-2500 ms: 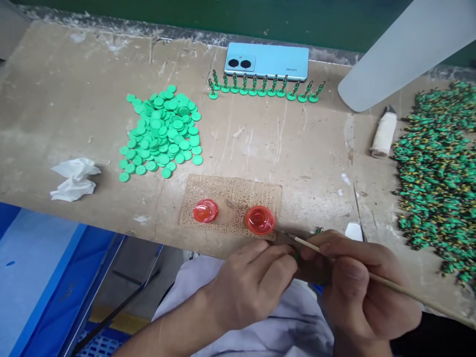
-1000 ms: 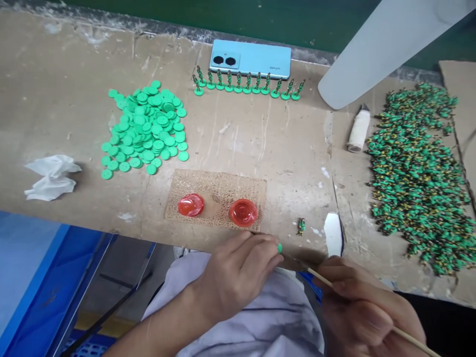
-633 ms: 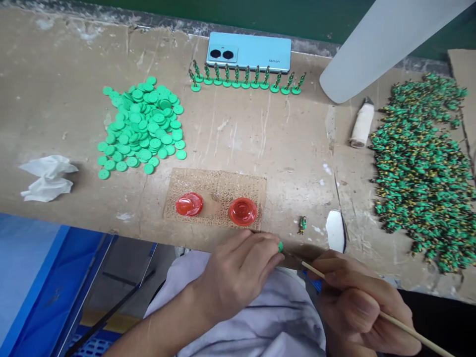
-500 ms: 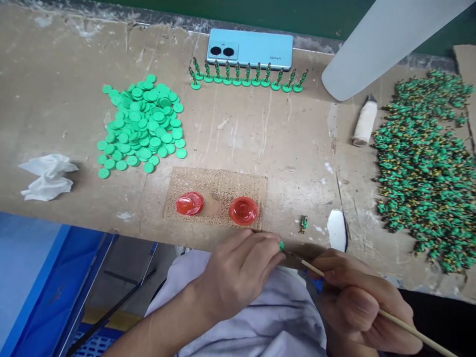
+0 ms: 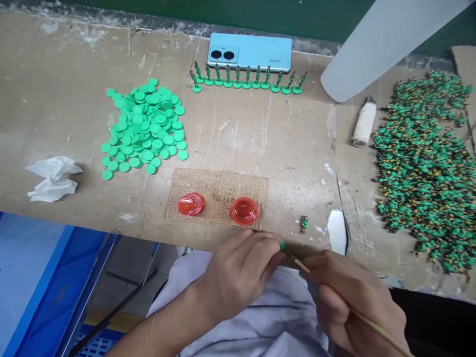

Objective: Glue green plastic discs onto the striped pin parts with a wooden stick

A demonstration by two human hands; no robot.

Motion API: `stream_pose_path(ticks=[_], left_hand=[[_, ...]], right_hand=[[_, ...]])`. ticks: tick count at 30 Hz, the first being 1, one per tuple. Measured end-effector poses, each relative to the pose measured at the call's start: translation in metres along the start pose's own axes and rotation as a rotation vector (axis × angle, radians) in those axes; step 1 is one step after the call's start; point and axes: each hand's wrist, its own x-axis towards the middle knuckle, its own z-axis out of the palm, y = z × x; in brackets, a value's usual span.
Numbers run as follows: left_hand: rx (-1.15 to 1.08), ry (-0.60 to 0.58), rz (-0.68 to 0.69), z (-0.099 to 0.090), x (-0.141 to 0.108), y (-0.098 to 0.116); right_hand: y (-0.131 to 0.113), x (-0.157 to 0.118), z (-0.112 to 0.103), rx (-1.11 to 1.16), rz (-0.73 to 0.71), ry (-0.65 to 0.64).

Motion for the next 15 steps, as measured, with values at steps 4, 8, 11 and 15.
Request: stream_pose_path(ticks=[4,8,11,15], left_hand=[[-0.009,0.008,0.007,-0.001,0.0,0.0],[-0.021,0.002,0.009,-0.001,0.0,-0.001],[-0.026,0.01,0.002,-0.001,-0.001,-0.001],[-0.025,0.023,0.001,0.0,-0.001,-0.001]], right_hand=[[-0.017,0.016,-0.004,-0.136,-0.029,-0.14],[-0.018,0.019,0.0,-0.135,-0.102,-0.15],[-0.011,0.014,0.004,-0.107,-0.1,-0.065],[0.0,-0.001,0.006,-0.086,-0.07,0.071]])
